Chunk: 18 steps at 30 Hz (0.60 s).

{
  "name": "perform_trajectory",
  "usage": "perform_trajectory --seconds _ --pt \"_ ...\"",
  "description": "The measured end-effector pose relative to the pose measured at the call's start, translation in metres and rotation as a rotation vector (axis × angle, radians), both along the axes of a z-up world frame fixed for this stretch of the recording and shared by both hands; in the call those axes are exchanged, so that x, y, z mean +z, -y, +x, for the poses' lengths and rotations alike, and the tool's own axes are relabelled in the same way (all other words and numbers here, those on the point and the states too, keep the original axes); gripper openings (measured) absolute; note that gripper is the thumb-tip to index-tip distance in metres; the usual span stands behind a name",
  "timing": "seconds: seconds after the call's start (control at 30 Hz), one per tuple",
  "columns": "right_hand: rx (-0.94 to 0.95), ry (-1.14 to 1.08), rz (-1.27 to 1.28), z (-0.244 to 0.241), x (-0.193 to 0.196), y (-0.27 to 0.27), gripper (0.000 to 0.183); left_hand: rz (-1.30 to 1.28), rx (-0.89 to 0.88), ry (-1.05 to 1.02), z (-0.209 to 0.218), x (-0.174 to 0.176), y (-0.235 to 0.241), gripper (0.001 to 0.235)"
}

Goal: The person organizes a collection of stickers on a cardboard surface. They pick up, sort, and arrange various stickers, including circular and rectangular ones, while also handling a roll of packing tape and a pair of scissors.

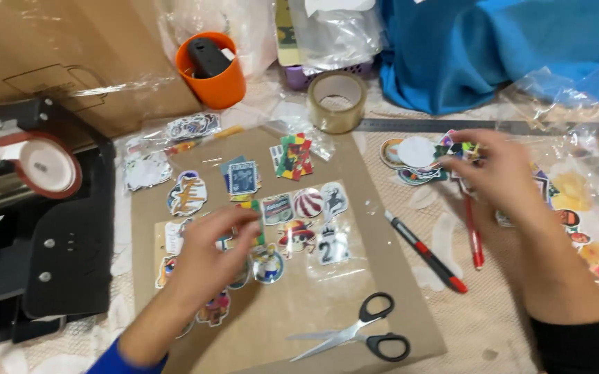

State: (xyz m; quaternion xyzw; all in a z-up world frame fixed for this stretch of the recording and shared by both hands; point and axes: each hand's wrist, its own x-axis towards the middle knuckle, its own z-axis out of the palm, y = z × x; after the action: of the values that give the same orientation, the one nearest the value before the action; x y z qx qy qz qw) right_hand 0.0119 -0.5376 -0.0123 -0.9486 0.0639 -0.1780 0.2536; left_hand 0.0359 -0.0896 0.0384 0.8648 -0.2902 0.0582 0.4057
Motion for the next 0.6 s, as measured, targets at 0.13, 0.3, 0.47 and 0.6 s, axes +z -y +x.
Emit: perform_trajectory --seconds 0.13,0.3,0.47,0.6 --pt "0.213 -0.159 -0.141 0.022 -0.01 -0.016 0.052 -0.001 -0.294 -0.176 0.038 -0.003 0.128 0.037" --pt "0.324 -0.436 -0.132 0.02 0.004 -0.004 0.102 0.128 -0.077 -0.478 0.115 -0.093 0.257 0.067" --pt "0.277 -0.349 -0.028 0.028 0.005 0.0 0.091 0.089 0.132 -0.624 0.117 -0.074 0.289 0.082" --pt "0.257 -0.289 0.032 0.032 -0.006 -0.001 0.088 -0.096 0.173 -0.9 0.097 -0.048 0.302 0.077"
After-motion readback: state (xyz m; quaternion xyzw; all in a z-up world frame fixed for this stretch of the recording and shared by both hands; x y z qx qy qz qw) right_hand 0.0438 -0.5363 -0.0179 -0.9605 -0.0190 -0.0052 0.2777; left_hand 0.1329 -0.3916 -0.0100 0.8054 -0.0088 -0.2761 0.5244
